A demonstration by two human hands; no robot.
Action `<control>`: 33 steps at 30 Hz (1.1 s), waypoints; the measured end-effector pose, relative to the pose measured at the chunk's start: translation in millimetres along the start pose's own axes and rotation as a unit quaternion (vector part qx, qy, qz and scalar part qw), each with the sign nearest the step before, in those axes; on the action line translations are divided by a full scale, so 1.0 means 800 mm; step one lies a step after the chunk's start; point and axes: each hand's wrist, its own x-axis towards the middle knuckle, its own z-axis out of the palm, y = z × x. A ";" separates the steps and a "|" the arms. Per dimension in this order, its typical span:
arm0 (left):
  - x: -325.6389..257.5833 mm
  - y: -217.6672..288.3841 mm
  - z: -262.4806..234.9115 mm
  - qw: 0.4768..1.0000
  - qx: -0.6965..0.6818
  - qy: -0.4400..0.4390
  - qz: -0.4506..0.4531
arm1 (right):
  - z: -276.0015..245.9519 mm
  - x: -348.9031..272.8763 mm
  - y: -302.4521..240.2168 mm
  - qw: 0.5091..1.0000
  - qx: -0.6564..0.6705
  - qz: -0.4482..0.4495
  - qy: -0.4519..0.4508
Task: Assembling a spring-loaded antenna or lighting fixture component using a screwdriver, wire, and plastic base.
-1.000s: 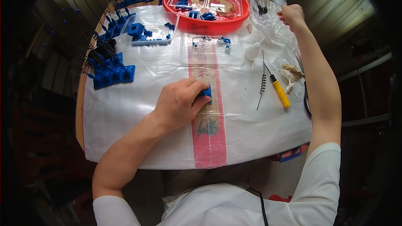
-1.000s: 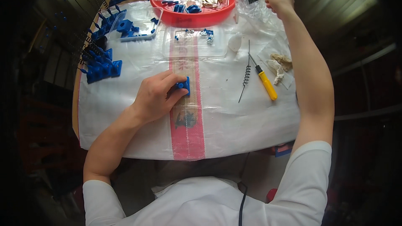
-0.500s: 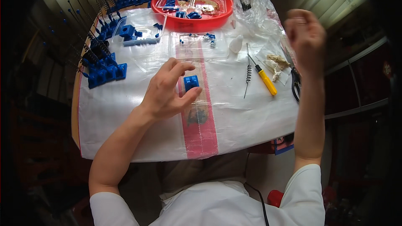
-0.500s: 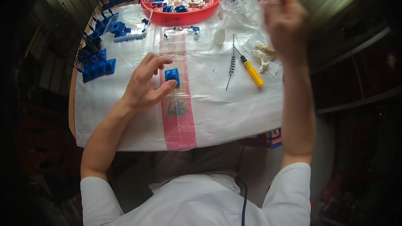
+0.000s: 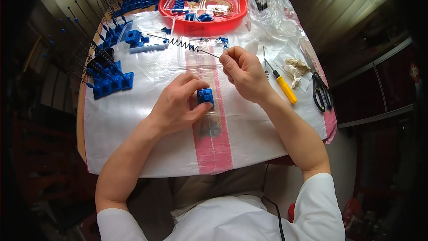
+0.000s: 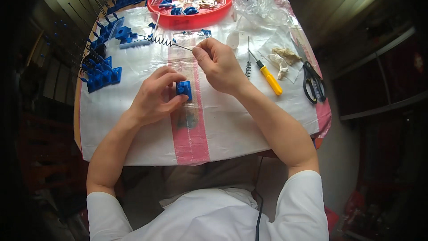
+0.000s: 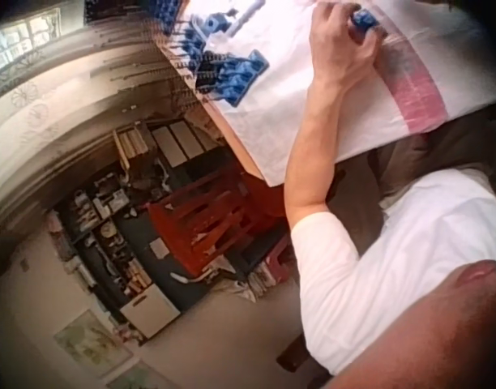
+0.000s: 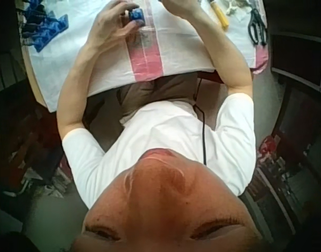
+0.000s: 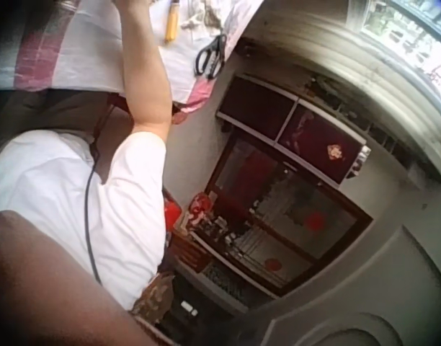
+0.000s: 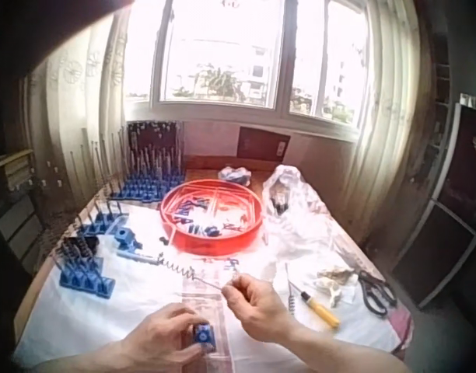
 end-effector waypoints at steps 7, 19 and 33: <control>-0.003 -0.008 0.012 0.997 -0.063 0.024 -0.026 | 0.024 -0.019 -0.002 0.990 0.053 0.120 -0.056; -0.005 -0.009 0.025 0.996 -0.069 0.051 -0.039 | 0.022 -0.019 -0.007 0.990 -0.013 0.116 -0.082; -0.001 -0.002 0.027 0.994 -0.056 0.062 -0.064 | 0.022 -0.019 -0.009 0.995 -0.025 0.074 -0.063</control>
